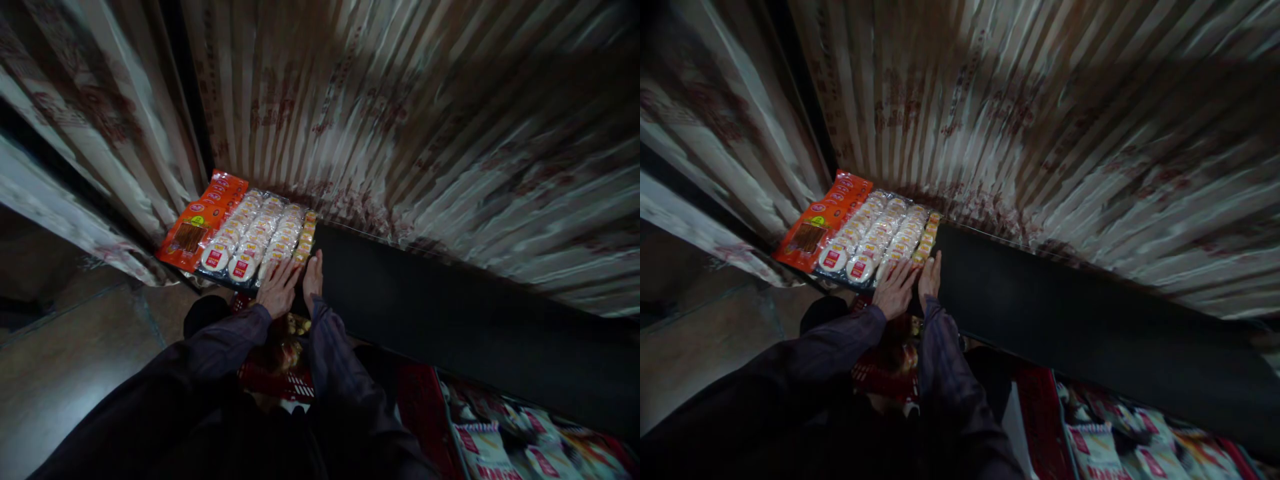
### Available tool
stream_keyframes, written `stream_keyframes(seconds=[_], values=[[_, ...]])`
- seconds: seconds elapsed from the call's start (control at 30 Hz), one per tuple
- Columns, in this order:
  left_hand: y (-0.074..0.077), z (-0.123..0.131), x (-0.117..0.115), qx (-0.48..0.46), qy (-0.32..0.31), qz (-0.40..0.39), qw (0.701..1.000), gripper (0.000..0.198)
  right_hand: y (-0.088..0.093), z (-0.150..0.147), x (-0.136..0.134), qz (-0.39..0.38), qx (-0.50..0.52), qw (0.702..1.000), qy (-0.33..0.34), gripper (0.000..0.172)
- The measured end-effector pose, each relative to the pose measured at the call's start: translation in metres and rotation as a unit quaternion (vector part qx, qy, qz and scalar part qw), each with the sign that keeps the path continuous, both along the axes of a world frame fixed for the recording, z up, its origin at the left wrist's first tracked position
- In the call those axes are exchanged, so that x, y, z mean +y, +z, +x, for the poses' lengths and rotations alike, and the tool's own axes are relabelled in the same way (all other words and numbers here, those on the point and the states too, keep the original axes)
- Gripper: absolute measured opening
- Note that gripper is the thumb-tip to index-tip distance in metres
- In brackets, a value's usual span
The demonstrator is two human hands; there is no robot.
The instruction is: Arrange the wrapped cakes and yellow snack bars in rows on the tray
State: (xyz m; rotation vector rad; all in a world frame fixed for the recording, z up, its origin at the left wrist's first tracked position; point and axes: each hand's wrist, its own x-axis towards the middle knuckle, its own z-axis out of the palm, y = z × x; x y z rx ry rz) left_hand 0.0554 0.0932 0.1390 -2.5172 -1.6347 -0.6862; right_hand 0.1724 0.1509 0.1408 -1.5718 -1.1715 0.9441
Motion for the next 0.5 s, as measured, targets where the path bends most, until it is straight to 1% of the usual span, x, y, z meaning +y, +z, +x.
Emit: stream_keyframes(seconds=[0.13, 0.23, 0.3, 0.37, 0.43, 0.5], values=[[-0.006, -0.004, -0.001, 0.004, -0.016, 0.009, 1.000, 0.058, -0.003, -0.002, -0.035, 0.005, -0.001, 1.000, -0.022, 0.079], [-0.012, -0.009, -0.016, -0.008, -0.040, 0.004, 0.999, 0.057, -0.003, -0.004, -0.064, 0.027, 0.017, 0.999, -0.036, 0.071], [-0.018, -0.012, -0.037, -0.023, -0.073, -0.005, 0.997, 0.055, -0.004, -0.004, -0.086, 0.051, 0.030, 0.997, -0.047, 0.065], [-0.026, -0.015, -0.064, -0.045, -0.106, -0.018, 0.993, 0.050, -0.009, -0.002, -0.110, 0.058, 0.026, 0.997, -0.044, 0.058], [-0.035, -0.018, -0.091, -0.070, -0.110, -0.044, 0.990, 0.043, -0.023, 0.002, -0.133, 0.042, 0.007, 0.999, -0.002, 0.052], [-0.044, -0.020, -0.112, -0.091, -0.075, -0.078, 0.990, 0.040, -0.046, 0.007, -0.153, 0.014, -0.029, 0.998, 0.055, 0.048]])
